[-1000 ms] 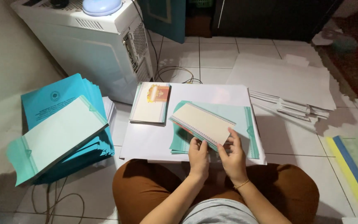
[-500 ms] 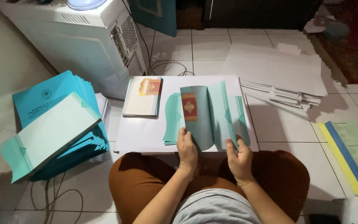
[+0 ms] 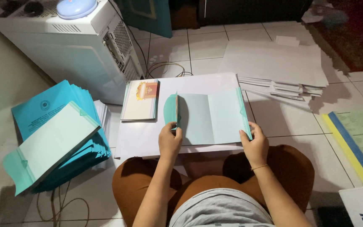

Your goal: The person sits on the floor and folds light blue papers in half, then presses them flat with both hands. They repeat this process for several sheets, stacking the folded papers on a white surface.

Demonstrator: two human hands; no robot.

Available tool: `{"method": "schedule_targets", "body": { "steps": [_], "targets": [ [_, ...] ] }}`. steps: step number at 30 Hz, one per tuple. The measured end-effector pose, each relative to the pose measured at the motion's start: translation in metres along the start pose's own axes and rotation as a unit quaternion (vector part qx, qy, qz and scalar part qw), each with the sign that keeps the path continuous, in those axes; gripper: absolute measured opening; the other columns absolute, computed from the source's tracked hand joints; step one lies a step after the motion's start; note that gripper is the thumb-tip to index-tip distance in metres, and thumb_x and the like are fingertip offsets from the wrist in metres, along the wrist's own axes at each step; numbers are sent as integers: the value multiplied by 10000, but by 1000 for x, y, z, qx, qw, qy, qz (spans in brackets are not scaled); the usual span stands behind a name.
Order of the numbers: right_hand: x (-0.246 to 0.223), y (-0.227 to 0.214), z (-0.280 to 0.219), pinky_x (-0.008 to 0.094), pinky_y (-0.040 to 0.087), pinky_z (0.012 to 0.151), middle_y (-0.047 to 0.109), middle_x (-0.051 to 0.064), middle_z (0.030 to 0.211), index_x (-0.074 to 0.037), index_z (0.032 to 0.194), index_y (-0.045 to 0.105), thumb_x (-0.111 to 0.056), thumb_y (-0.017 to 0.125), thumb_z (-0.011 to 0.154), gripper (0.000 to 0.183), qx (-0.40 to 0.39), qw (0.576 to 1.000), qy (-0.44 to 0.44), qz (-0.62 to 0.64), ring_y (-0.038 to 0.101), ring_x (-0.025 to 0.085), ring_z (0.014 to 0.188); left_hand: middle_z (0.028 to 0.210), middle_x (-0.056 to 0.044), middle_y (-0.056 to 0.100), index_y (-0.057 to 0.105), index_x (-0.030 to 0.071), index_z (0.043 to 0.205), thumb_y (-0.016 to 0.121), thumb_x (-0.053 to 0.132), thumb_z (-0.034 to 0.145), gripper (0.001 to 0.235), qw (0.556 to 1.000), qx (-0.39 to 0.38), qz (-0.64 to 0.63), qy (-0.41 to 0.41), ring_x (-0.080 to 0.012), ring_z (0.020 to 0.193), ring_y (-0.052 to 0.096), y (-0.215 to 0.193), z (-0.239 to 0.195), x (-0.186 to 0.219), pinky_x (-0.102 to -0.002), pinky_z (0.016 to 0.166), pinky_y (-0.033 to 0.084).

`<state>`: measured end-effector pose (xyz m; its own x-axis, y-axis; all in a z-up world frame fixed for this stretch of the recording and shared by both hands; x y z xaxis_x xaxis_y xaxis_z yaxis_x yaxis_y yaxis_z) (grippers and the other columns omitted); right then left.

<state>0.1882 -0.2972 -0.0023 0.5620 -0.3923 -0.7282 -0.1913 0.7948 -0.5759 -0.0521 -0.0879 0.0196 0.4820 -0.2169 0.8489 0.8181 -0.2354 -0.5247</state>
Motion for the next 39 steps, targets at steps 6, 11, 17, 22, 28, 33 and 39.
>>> {"method": "schedule_targets", "body": {
  "steps": [6, 11, 17, 22, 28, 33, 39],
  "targets": [
    [4, 1, 10, 422, 547, 700, 743, 81, 820, -151, 1214, 678, -274, 793, 873, 381, -39, 999, 16, -6, 713, 309, 780, 940, -118, 773, 731, 52, 1177, 652, 152, 859, 342, 999, -1, 31, -8, -261, 854, 764, -10, 23, -20, -388, 766, 593],
    [3, 0, 14, 398, 549, 699, 747, 84, 848, -148, 1217, 678, -284, 794, 875, 387, -58, 997, 52, 4, 722, 278, 783, 929, -137, 753, 711, 22, 1212, 728, 116, 811, 412, 997, 21, 71, -3, -279, 887, 748, -20, 29, -24, -397, 797, 585],
    [-10, -3, 12, 426, 563, 753, 751, 134, 913, -103, 1235, 677, -264, 781, 881, 402, -76, 995, 63, -13, 723, 316, 870, 1079, -167, 672, 688, 38, 1215, 706, -33, 790, 431, 965, 87, 214, 125, -321, 986, 703, -7, 10, -5, -385, 786, 588],
    [-16, -3, 12, 454, 572, 798, 755, 152, 964, -85, 1255, 660, -266, 770, 874, 436, -87, 994, 48, -54, 724, 341, 948, 1158, -74, 687, 751, 156, 1099, 723, -101, 721, 458, 891, 87, 356, 270, -264, 1092, 644, 31, 17, -15, -348, 817, 502],
    [-8, 4, 14, 489, 582, 867, 724, 185, 1102, -129, 1384, 575, -280, 723, 902, 526, -115, 985, 33, -124, 706, 364, 1048, 905, -58, 585, 635, 147, 997, 692, 440, 864, 327, 889, 88, 395, 215, -282, 856, 605, 49, 32, -9, -403, 695, 462],
    [-15, 12, 17, 476, 554, 936, 572, 111, 1294, -154, 1338, 613, -209, 740, 856, 502, -78, 957, -91, -264, 623, 344, 1185, 1097, -108, 548, 540, 69, 1323, 425, 700, 911, 762, 908, -18, 395, 142, -307, 998, 498, 53, 41, -6, -429, 841, 354],
    [-59, 82, 1, 498, 267, 1168, 458, 138, 1546, -165, 1481, 507, -279, 501, 990, 504, -285, 917, -227, -161, 357, 328, 1478, 1630, -268, 222, 338, 5, 1516, 334, 653, 986, 837, 933, -111, 325, 106, -414, 1529, 149, 29, 30, 20, -568, 1206, 125]
  ]
}}
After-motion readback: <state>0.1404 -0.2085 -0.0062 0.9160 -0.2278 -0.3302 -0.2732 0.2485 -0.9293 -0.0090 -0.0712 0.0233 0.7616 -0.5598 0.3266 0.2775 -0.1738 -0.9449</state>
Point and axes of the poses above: each hand's wrist, its own z-axis towards the middle knuckle, its own y-axis out of the palm, x = y × z, the point moved 3 cm from there along z, towards the middle knuckle
